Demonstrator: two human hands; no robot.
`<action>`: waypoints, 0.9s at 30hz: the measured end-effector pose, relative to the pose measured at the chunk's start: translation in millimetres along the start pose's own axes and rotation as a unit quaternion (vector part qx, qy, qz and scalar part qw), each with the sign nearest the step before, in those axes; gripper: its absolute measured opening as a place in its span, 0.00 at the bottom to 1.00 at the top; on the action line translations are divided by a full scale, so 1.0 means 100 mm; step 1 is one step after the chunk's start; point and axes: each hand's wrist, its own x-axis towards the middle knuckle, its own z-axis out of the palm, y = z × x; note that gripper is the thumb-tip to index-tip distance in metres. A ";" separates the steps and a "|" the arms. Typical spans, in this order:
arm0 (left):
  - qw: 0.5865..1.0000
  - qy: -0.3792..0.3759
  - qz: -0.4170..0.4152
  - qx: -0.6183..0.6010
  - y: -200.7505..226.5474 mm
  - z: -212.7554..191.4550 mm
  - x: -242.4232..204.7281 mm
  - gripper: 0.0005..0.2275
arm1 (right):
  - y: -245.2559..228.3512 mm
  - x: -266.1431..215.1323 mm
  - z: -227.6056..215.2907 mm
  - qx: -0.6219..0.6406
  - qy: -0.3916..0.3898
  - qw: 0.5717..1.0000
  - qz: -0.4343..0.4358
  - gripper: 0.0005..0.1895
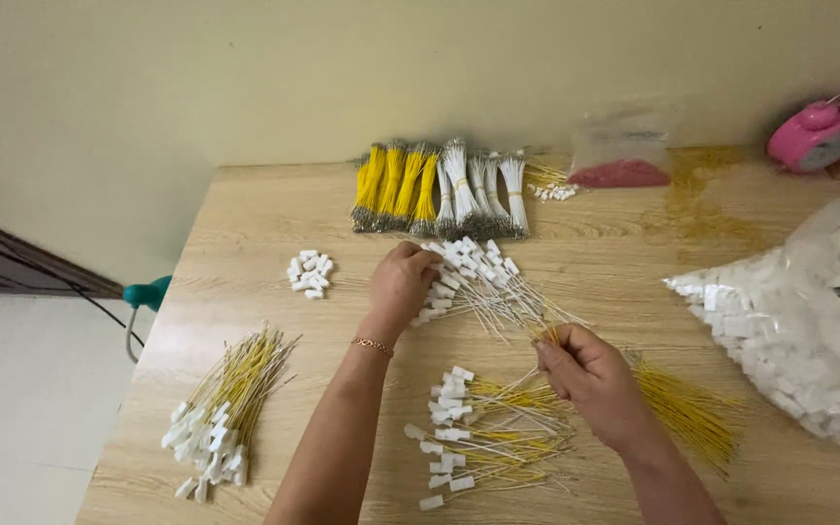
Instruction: Attaching small white plastic connector heads onto the ends of thin yellow and white wires at a workbench.
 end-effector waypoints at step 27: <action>0.767 -0.086 -0.245 -0.586 1.30 -0.76 -1.30 0.05 | -0.80 -0.61 0.47 -0.264 0.021 0.956 -0.126 0.08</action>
